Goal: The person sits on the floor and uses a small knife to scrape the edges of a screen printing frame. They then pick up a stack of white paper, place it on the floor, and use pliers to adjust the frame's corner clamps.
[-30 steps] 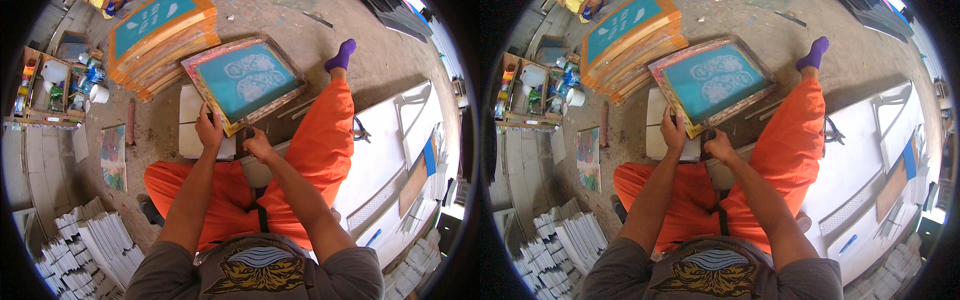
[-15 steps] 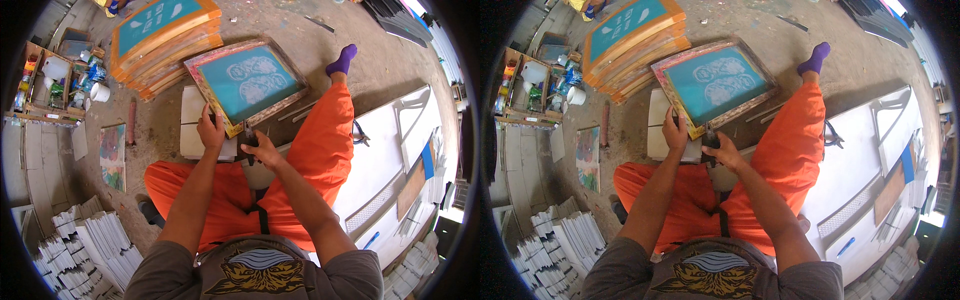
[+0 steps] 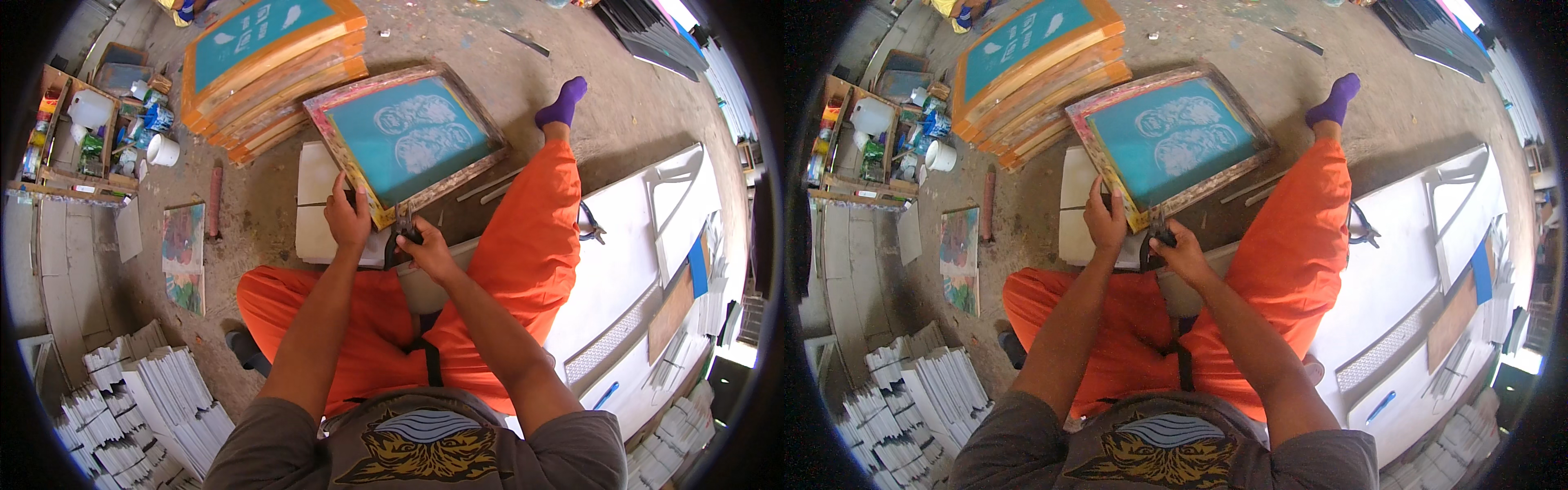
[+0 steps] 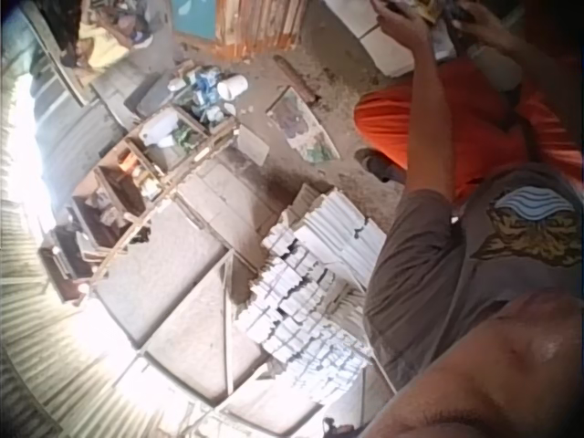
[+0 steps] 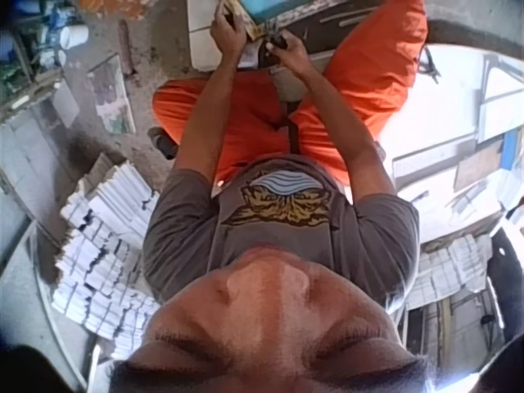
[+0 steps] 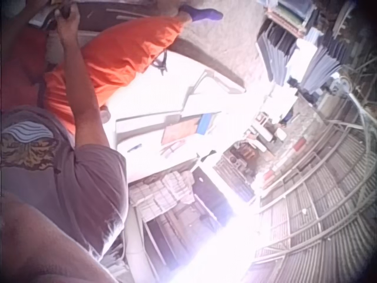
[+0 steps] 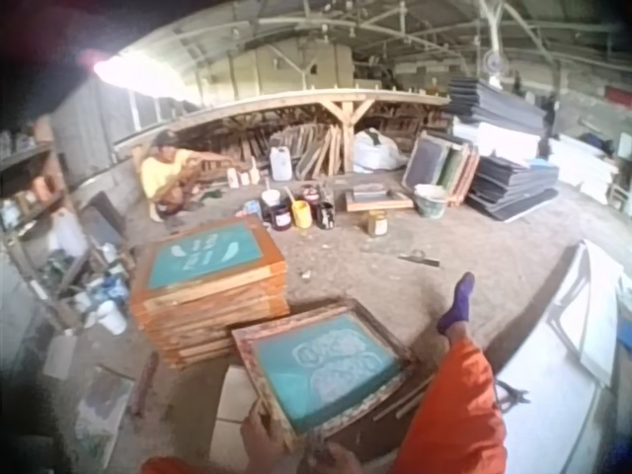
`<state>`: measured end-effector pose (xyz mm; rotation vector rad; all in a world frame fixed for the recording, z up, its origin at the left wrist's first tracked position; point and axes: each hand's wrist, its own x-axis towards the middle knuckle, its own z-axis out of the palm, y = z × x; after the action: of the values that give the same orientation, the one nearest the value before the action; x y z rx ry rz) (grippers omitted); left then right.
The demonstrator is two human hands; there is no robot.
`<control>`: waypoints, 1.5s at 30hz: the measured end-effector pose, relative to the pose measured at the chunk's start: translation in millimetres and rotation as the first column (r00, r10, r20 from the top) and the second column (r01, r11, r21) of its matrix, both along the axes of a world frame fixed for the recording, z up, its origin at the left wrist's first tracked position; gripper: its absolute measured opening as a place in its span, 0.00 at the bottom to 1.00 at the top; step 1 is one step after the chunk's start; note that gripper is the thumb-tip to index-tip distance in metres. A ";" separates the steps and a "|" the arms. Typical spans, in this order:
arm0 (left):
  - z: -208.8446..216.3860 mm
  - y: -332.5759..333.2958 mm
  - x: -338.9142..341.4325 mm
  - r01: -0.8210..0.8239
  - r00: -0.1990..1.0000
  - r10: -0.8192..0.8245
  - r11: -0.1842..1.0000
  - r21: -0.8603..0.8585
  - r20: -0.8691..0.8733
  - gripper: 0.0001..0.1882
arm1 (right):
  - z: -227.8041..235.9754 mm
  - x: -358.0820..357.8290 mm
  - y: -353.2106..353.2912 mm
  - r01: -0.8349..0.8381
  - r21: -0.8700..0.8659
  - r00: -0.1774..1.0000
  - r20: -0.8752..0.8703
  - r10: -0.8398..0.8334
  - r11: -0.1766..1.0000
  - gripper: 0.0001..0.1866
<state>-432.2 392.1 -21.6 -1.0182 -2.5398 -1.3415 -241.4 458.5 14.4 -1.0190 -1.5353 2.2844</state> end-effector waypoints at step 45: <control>-1.4 0.0 0.9 -0.013 1.000 0.013 1.000 -0.025 0.018 0.29 | 18.2 -16.9 27.8 -0.046 -0.415 0.972 0.190 0.136 0.909 0.16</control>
<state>-431.3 392.1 -22.9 -0.9964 -2.5782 -1.3248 -258.3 486.4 32.7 -1.3630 -1.2164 2.7119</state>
